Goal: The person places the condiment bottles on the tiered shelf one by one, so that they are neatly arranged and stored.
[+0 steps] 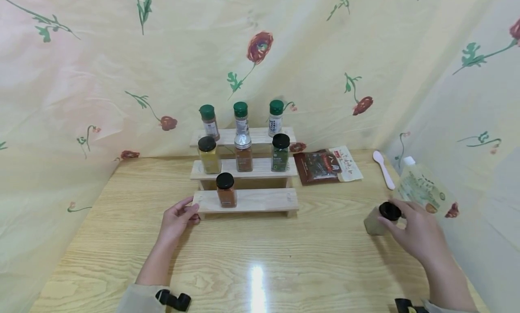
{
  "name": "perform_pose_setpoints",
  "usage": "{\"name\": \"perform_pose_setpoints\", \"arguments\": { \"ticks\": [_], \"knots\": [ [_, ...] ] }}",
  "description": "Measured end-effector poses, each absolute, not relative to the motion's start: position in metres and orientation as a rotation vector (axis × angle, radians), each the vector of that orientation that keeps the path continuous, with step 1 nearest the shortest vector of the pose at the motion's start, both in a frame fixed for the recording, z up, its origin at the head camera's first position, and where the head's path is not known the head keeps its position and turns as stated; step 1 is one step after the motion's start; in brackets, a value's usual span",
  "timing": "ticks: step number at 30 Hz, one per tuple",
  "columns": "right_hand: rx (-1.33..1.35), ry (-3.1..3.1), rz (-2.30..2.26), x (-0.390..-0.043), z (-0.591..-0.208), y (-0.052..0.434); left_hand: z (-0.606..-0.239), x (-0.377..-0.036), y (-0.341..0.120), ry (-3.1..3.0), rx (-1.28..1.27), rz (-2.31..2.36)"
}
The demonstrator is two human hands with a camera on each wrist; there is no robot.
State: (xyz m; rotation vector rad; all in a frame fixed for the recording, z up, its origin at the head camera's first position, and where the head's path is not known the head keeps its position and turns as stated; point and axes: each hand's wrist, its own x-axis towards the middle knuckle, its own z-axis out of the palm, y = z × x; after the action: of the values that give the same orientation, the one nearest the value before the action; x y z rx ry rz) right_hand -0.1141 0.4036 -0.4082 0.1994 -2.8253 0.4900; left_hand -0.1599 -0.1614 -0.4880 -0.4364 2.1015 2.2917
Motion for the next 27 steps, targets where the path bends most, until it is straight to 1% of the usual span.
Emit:
{"name": "perform_pose_setpoints", "arguments": {
  "ticks": [7,16,21,27],
  "knots": [
    [0.298,-2.753,0.466,-0.121,-0.412,0.405,-0.488,-0.160,-0.162,2.093,-0.448,2.297],
    [0.309,-2.670,0.516,-0.123,-0.421,0.405,-0.489,-0.160,-0.162,2.111,-0.433,2.281],
    [0.360,-2.618,0.495,-0.127,-0.422,0.397,-0.489,-0.160,-0.162,2.110,-0.441,2.283],
    [0.408,-2.610,0.515,-0.135,-0.416,0.380,-0.488,-0.160,-0.161,2.109,-0.441,2.289]
  ]
}}
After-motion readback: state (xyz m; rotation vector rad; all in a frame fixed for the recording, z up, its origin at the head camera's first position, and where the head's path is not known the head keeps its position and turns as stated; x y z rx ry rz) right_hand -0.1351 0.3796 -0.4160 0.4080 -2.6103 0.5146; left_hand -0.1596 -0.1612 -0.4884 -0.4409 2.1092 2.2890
